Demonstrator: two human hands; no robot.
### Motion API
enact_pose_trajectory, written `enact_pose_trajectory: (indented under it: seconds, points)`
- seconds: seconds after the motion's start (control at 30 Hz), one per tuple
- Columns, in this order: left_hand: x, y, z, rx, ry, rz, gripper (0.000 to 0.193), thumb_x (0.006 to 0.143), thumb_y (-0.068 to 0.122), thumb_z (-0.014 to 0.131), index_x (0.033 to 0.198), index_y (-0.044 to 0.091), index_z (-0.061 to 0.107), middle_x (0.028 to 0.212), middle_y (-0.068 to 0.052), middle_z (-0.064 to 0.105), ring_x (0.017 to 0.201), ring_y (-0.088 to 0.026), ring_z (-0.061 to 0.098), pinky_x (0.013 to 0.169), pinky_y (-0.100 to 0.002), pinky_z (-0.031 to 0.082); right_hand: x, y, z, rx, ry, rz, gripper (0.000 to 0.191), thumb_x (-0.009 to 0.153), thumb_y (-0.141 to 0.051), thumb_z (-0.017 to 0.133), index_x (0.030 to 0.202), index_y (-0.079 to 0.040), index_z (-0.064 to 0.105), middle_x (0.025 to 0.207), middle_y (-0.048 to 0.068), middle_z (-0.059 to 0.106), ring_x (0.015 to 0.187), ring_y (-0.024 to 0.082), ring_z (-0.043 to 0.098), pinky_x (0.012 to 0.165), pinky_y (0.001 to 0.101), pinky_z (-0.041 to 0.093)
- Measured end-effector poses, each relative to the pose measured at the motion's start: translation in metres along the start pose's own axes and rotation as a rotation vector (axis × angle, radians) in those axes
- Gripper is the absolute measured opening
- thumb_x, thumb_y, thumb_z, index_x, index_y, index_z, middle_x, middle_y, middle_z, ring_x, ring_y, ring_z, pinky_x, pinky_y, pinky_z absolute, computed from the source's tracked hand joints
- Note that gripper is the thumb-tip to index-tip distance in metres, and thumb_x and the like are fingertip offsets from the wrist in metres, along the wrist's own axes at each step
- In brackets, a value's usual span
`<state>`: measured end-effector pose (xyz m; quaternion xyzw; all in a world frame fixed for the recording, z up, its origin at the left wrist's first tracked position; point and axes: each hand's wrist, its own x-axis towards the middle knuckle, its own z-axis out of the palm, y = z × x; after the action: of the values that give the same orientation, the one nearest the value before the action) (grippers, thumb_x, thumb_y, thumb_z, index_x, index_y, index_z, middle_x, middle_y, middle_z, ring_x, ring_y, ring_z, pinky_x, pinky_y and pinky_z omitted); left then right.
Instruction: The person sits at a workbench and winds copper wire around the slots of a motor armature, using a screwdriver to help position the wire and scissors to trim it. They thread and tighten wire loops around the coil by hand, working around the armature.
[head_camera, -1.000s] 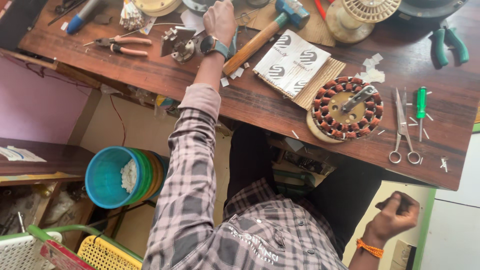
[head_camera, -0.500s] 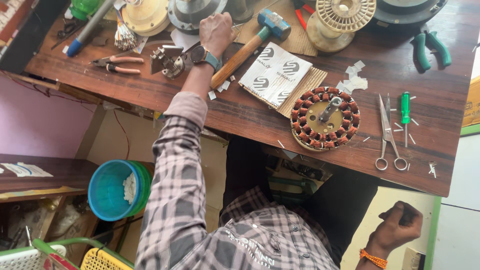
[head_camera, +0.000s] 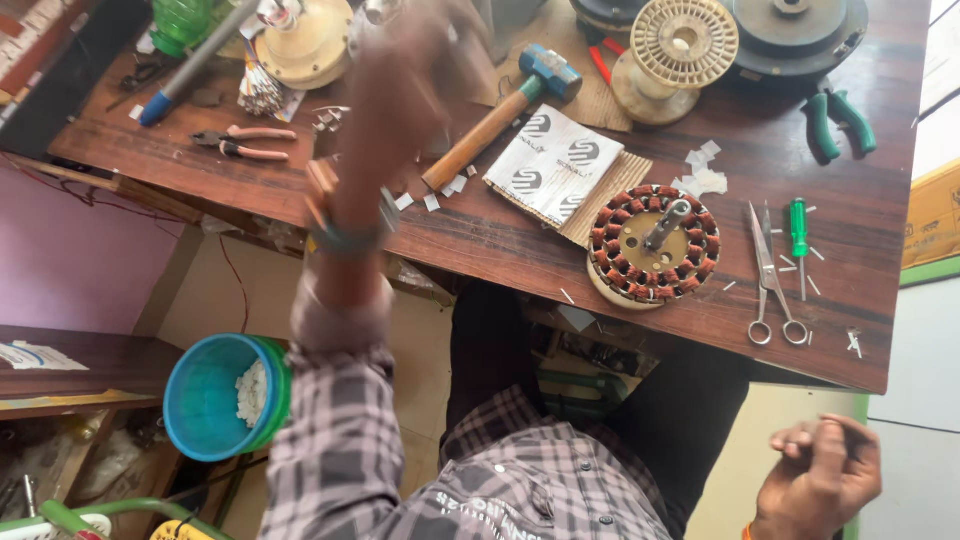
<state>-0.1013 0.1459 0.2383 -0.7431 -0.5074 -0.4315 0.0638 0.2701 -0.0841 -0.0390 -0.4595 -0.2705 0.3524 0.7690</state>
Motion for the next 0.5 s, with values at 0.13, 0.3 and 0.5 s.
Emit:
enact_pose_trajectory:
  seconds: [0.13,0.3,0.5]
  points:
    - [-0.095,0.07,-0.003,-0.27,-0.123,0.287,0.025,0.079,0.012,0.078,0.096,0.007,0.061,0.106,-0.013,0.061,0.106,-0.032,0.061,0.094,-0.042,0.053,-0.025,-0.026,0.081,0.104,-0.268,0.092,0.03,0.105,-0.024,0.065,0.121,0.001,0.058,0.101,0.013,0.064,0.09,0.019,0.065,0.073,0.0331,0.058]
    - [-0.165,0.107,0.039,-0.566,-0.489,0.243,0.024,0.095,0.02,0.074,0.109,0.005,0.061,0.095,-0.008,0.064,0.087,-0.025,0.068,0.071,-0.035,0.055,-0.037,-0.034,0.12,0.355,-0.268,0.119,0.037,0.102,-0.033,0.058,0.126,-0.006,0.053,0.115,0.005,0.063,0.101,0.015,0.06,0.079,0.0274,0.05]
    - [-0.205,0.123,0.047,-0.743,-0.686,0.288,0.017,0.101,0.021,0.067,0.117,0.014,0.065,0.093,-0.001,0.069,0.085,-0.02,0.07,0.068,-0.033,0.055,0.023,-0.016,-0.007,0.889,0.246,0.146,0.019,0.109,-0.023,0.056,0.118,-0.006,0.055,0.105,0.004,0.062,0.086,0.014,0.057,0.073,0.0268,0.047]
